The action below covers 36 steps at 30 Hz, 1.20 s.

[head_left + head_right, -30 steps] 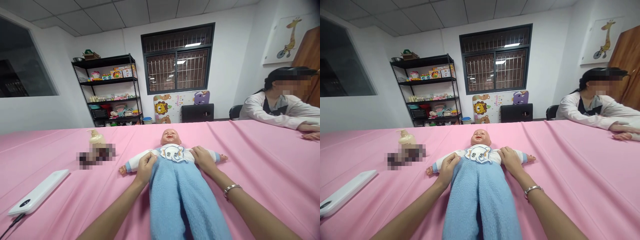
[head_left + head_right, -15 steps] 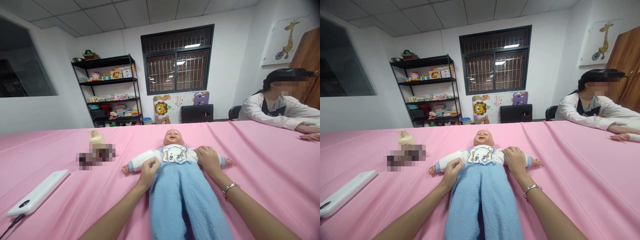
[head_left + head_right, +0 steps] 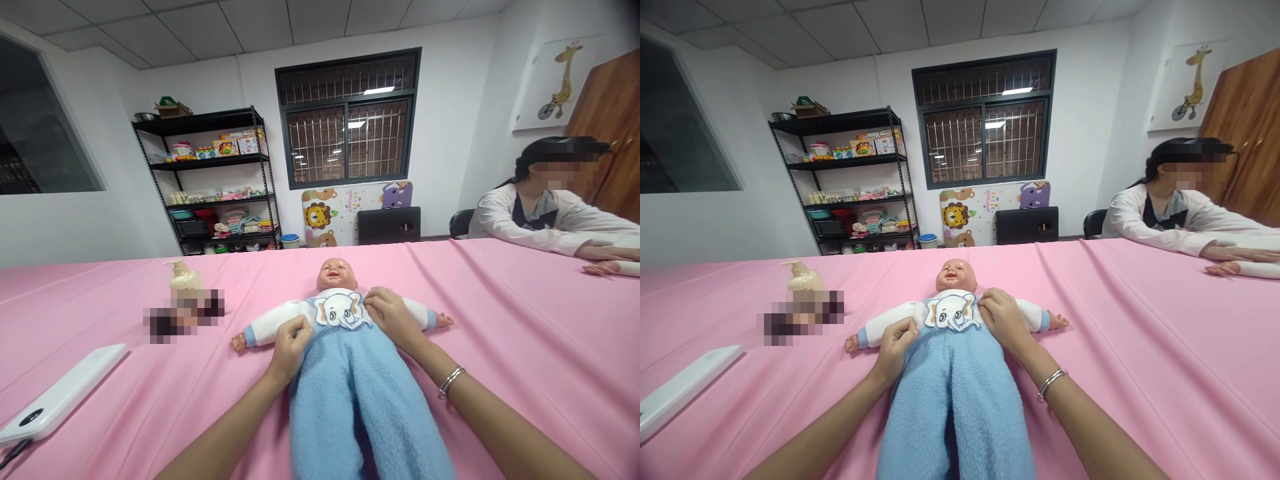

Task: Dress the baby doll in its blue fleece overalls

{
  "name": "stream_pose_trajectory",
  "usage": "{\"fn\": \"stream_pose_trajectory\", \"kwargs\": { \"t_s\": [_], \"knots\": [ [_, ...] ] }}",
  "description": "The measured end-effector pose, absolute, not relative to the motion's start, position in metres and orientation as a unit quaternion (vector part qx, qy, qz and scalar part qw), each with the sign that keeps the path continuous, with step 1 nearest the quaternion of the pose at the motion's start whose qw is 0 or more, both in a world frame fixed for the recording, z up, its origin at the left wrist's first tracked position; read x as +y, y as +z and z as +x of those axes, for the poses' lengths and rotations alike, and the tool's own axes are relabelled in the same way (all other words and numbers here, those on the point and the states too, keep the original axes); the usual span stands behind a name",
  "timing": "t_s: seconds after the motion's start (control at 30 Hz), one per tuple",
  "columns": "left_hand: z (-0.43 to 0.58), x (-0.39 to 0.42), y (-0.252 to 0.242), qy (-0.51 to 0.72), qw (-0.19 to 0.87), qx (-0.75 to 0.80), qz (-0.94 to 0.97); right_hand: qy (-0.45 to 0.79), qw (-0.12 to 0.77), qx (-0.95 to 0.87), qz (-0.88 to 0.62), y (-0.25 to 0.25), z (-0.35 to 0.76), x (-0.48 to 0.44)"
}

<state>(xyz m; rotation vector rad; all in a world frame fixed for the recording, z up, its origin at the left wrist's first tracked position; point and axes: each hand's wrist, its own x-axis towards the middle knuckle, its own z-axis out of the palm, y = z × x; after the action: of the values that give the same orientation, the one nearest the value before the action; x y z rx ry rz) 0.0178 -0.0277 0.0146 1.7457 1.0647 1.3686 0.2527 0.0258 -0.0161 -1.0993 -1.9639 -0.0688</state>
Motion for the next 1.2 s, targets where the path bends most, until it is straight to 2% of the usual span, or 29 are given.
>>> {"fn": "stream_pose_trajectory", "kwargs": {
  "t_s": [0.17,0.77,0.93,1.2],
  "knots": [
    [0.0176,-0.0264,0.0131,0.508,0.320,0.422,0.679,0.030,0.391,-0.805,-0.445,-0.0114,0.2563,0.0212],
    [0.0186,-0.0248,0.0108,0.488,0.314,0.428,0.693,-0.051,0.288,-0.801,-0.522,-0.0197,0.2570,0.0283],
    [0.0179,-0.0243,0.0096,0.483,0.311,0.430,0.696,-0.042,0.258,-0.802,-0.537,-0.0181,0.2563,0.0288],
    [0.0174,-0.0221,0.0083,0.478,0.309,0.431,0.701,0.061,0.291,-0.770,-0.564,-0.0111,0.2580,0.0236]
  ]
}}
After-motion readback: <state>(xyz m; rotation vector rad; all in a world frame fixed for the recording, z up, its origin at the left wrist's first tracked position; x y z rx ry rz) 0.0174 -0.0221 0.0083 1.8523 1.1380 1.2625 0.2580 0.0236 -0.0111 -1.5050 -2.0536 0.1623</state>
